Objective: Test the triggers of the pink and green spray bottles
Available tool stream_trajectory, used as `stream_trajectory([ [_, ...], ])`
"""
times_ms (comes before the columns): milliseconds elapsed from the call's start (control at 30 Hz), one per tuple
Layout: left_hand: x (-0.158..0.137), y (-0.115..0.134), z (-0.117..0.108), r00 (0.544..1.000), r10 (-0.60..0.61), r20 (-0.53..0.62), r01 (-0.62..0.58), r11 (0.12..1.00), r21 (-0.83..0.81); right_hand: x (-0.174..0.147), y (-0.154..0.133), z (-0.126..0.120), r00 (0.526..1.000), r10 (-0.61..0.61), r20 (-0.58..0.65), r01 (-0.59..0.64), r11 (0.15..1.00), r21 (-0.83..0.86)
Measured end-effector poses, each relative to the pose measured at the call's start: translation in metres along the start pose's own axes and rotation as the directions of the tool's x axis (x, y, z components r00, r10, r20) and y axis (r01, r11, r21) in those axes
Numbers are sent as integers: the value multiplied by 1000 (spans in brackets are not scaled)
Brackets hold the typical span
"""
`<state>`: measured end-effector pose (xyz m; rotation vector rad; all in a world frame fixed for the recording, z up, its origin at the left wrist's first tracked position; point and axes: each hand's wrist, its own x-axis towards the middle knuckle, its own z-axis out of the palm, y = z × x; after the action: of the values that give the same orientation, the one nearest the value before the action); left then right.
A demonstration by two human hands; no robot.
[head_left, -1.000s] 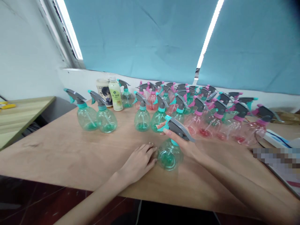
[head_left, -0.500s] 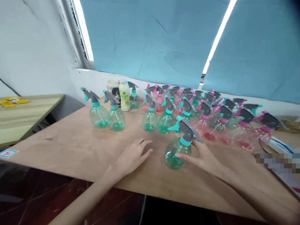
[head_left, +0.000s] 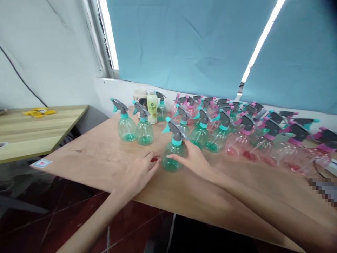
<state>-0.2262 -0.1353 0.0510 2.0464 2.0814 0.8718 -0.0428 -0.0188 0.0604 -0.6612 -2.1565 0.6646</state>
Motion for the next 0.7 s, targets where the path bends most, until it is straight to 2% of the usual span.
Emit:
stream_trajectory([
  [100,-8,-7,-11,997,-66,-44,66,998,-4,21,-1,24,1000,-13,-8,13,1000,20],
  [233,-13,-6,-23,991,-109,-74,107,994,-32,40,1,42,998,-7,-58,7,1000,-7],
  [333,-12,-5,-23,990,-102,-96,97,994,-57,53,4,48,997,11,-79,-12,1000,-13],
  [533,-8,-3,-7,994,-51,-92,43,995,-92,74,13,58,995,18,-101,-19,1000,-8],
  [700,3,17,-11,997,21,-73,-27,996,-83,62,11,51,994,-3,-112,4,1000,12],
])
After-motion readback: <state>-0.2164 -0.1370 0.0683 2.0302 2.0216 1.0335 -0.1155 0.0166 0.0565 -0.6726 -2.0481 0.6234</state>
